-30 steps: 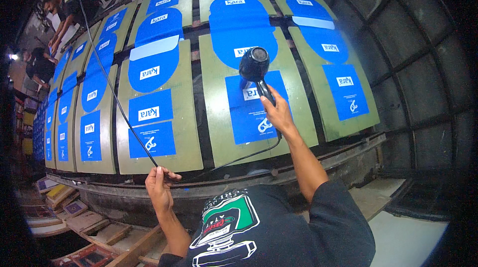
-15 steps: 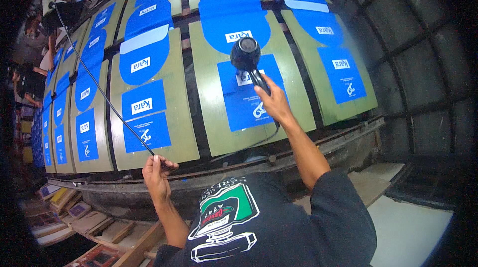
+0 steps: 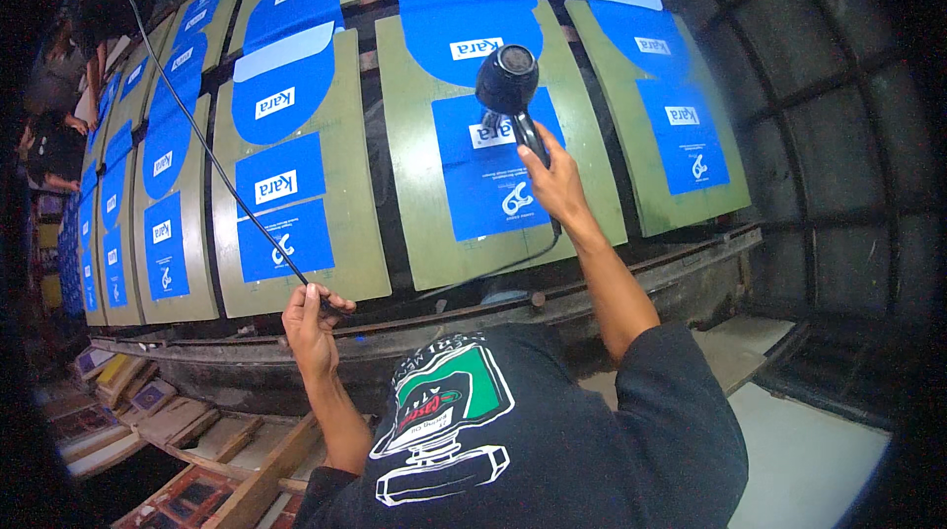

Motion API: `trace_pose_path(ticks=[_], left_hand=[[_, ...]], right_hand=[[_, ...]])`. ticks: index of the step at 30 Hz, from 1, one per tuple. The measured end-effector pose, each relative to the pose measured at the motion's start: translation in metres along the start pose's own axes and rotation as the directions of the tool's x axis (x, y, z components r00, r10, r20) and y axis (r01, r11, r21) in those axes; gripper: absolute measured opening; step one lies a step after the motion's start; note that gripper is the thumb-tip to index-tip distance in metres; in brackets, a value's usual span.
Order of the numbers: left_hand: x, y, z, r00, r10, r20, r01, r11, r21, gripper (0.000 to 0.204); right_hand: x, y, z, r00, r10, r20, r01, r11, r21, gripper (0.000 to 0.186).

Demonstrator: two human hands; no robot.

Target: The person places blue adhesive stickers onto curved green panels on a workbench, smoothing each with their hands. They then use a hairdryer to apply heat to the stickers, moving the tool across multiple panels to set the adhesive.

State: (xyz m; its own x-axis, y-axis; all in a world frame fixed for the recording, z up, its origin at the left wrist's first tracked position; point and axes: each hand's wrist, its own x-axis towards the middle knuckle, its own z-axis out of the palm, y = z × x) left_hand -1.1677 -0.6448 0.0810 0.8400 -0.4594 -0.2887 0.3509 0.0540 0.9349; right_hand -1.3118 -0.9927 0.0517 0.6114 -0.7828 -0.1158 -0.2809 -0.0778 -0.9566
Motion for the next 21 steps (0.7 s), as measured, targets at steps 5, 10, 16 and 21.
trace_pose_path(ticks=[5,10,16,21], left_hand=[[0.0,0.004,0.002,0.999,0.035,-0.018,-0.035,0.999,0.016,0.023],[0.0,0.001,-0.003,0.999,0.029,-0.034,-0.029,1.0,0.007,0.023],[0.002,0.002,0.004,1.0,0.026,0.005,-0.026,1.0,0.0,0.023],[0.005,0.001,-0.003,0.998,0.054,-0.019,-0.055,0.997,-0.049,0.024]], right_hand=[[0.001,0.003,-0.002,0.999,-0.054,0.002,0.054,0.995,-0.088,0.046],[-0.021,-0.008,-0.017,0.997,0.055,0.047,-0.05,0.992,-0.115,0.047],[0.001,0.007,-0.01,0.998,-0.021,-0.055,0.019,0.999,-0.042,0.048],[-0.012,-0.001,-0.017,1.0,0.024,-0.008,-0.025,0.998,-0.051,0.049]])
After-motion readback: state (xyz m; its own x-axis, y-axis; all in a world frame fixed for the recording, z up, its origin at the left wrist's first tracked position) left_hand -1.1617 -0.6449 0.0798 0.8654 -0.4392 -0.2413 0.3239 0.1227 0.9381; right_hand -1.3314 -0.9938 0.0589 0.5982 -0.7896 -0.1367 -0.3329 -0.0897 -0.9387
